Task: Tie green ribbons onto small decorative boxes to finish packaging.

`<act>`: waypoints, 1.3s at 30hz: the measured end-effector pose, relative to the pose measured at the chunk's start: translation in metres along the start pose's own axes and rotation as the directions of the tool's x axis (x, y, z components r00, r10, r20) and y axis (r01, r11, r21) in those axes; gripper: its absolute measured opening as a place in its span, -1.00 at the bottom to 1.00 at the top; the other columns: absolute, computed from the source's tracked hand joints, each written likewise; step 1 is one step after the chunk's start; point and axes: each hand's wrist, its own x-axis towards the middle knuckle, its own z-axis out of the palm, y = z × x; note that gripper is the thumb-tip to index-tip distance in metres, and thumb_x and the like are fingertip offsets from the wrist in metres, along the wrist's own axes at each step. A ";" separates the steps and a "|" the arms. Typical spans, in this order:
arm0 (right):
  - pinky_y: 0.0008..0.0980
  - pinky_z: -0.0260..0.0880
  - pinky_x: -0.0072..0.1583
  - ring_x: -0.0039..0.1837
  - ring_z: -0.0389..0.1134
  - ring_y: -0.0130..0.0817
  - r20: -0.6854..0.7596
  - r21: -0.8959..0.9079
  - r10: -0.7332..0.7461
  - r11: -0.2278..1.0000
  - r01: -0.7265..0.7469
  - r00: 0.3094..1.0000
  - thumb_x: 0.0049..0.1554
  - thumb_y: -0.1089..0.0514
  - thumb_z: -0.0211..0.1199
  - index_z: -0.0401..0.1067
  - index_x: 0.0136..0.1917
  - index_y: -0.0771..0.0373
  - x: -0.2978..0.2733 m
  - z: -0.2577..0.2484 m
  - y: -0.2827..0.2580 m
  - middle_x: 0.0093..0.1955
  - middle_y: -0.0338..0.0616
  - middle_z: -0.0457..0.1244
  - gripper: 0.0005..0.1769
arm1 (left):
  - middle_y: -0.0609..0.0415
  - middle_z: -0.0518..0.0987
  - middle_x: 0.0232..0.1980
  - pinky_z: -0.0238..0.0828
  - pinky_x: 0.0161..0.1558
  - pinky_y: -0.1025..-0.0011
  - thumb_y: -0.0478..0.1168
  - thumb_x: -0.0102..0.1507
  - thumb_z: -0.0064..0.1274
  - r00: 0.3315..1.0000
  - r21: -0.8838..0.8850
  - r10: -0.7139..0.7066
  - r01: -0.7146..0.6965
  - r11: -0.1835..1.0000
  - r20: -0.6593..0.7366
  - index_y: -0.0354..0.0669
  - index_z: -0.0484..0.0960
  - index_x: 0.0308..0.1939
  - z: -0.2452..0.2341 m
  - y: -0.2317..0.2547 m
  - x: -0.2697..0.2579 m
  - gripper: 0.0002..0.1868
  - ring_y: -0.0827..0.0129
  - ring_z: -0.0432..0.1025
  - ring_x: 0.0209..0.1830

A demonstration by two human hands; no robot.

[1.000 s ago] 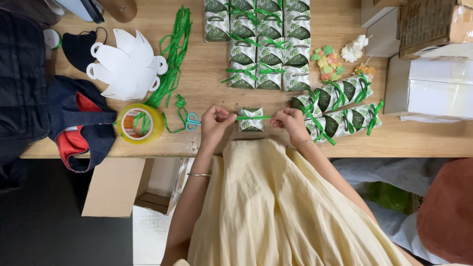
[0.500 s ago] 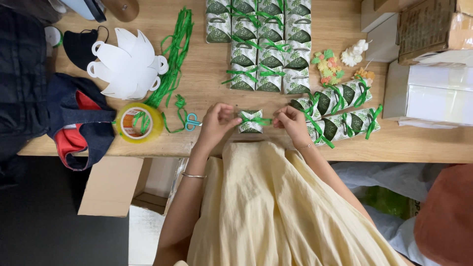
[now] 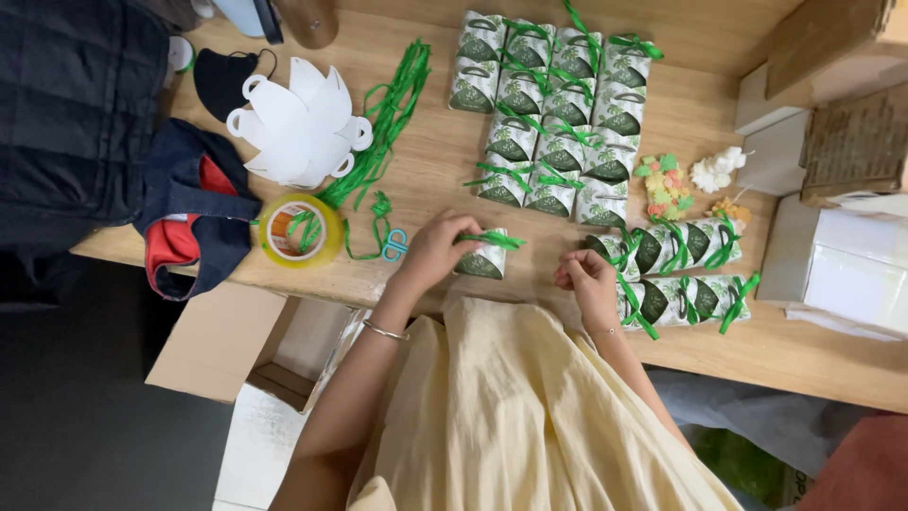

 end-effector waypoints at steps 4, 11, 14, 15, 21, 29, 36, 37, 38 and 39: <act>-0.46 0.42 -0.14 -0.25 0.37 -0.43 0.013 -0.032 0.015 0.999 -0.015 1.000 0.24 0.26 0.14 0.44 0.00 0.37 0.003 0.003 0.002 -0.23 -0.14 0.35 -0.88 | 0.03 0.55 -0.18 0.42 -0.13 0.23 -0.24 0.16 0.31 0.990 -0.051 0.025 -0.032 0.998 -0.139 -0.13 0.63 -0.20 -0.046 -0.015 0.031 -0.80 0.11 0.50 -0.14; -0.45 0.45 -0.12 -0.23 0.39 -0.42 0.040 -0.084 0.018 0.996 -0.014 0.999 0.23 0.30 0.15 0.45 -0.02 0.41 0.006 0.011 -0.008 -0.23 -0.11 0.36 -0.88 | -0.01 0.52 -0.14 0.42 -0.16 0.14 -0.29 0.12 0.34 0.954 0.207 0.151 -0.098 0.973 -0.261 -0.13 0.65 -0.24 -0.074 -0.017 0.121 -0.80 0.06 0.48 -0.07; -0.45 0.46 -0.12 -0.23 0.39 -0.43 0.043 -0.086 0.015 0.996 -0.012 0.999 0.23 0.30 0.14 0.45 -0.01 0.41 0.007 0.011 -0.009 -0.23 -0.11 0.36 -0.88 | -0.02 0.52 -0.11 0.42 -0.16 0.11 -0.31 0.08 0.35 0.967 0.269 0.138 -0.078 0.960 -0.214 -0.12 0.64 -0.26 -0.057 -0.032 0.155 -0.79 0.04 0.48 -0.05; -0.45 0.46 -0.12 -0.23 0.39 -0.43 0.038 -0.085 0.020 0.996 -0.017 0.999 0.23 0.30 0.14 0.45 -0.01 0.41 0.007 0.010 -0.009 -0.23 -0.11 0.36 -0.88 | -0.01 0.51 -0.09 0.42 -0.17 0.09 -0.32 0.08 0.35 0.979 0.279 0.102 -0.050 0.959 -0.176 -0.11 0.64 -0.26 -0.049 -0.038 0.166 -0.78 0.05 0.48 -0.04; -0.46 0.44 -0.12 -0.23 0.39 -0.42 0.022 -0.079 0.010 0.997 -0.008 1.000 0.25 0.28 0.13 0.45 -0.01 0.41 0.014 0.000 0.003 -0.22 -0.09 0.37 -0.86 | -0.05 0.52 -0.11 0.44 -0.07 0.14 -0.41 0.05 0.34 0.967 0.263 0.109 -0.046 0.964 -0.231 -0.14 0.62 -0.24 -0.016 -0.078 0.191 -0.74 0.04 0.50 -0.06; -0.46 0.45 -0.11 -0.22 0.39 -0.45 0.082 -0.103 0.017 0.995 -0.009 0.997 0.24 0.28 0.14 0.45 0.01 0.40 0.025 0.009 0.008 -0.22 -0.12 0.37 -0.86 | -0.14 0.41 0.10 0.33 0.20 0.15 -0.32 0.02 0.34 0.985 0.051 0.132 -0.127 0.991 -0.115 -0.09 0.48 0.08 -0.031 -0.085 0.229 -0.43 -0.02 0.35 0.17; -0.46 0.45 -0.09 -0.19 0.39 -0.45 0.083 -0.139 0.002 0.990 0.009 0.997 0.22 0.31 0.14 0.44 0.00 0.41 0.020 0.012 -0.003 -0.19 -0.12 0.36 -0.88 | -0.04 0.39 0.29 0.25 0.22 0.10 -0.27 0.03 0.14 0.998 0.362 -0.048 0.060 0.930 -0.042 0.21 0.50 0.22 -0.035 -0.047 0.261 -0.36 0.06 0.22 0.39; -0.46 0.45 -0.09 -0.19 0.39 -0.45 0.079 -0.138 -0.002 0.990 0.013 0.997 0.22 0.31 0.14 0.44 0.00 0.41 0.020 0.011 -0.003 -0.19 -0.12 0.36 -0.88 | -0.04 0.39 0.29 0.25 0.22 0.10 -0.27 0.03 0.14 0.998 0.362 -0.041 0.054 0.931 -0.041 0.21 0.50 0.22 -0.036 -0.042 0.264 -0.36 0.06 0.22 0.39; -0.46 0.45 -0.09 -0.18 0.39 -0.46 0.072 -0.132 -0.004 0.991 0.013 0.997 0.22 0.32 0.13 0.44 0.00 0.41 0.019 0.010 -0.003 -0.18 -0.13 0.36 -0.88 | -0.12 0.34 0.32 0.14 0.29 0.04 -0.23 -0.03 0.20 0.995 0.301 -0.092 0.078 0.950 0.031 0.19 0.54 0.21 -0.037 -0.038 0.267 -0.33 -0.04 0.15 0.43; -0.46 0.46 -0.09 -0.17 0.39 -0.47 0.064 -0.125 -0.002 0.992 0.010 0.998 0.21 0.33 0.12 0.43 -0.01 0.41 0.017 0.008 -0.002 -0.17 -0.14 0.36 -0.88 | -0.19 0.29 0.35 0.03 0.36 -0.02 -0.18 -0.09 0.25 0.984 0.242 -0.140 0.110 0.964 0.108 0.17 0.58 0.19 -0.037 -0.034 0.268 -0.30 -0.15 0.08 0.47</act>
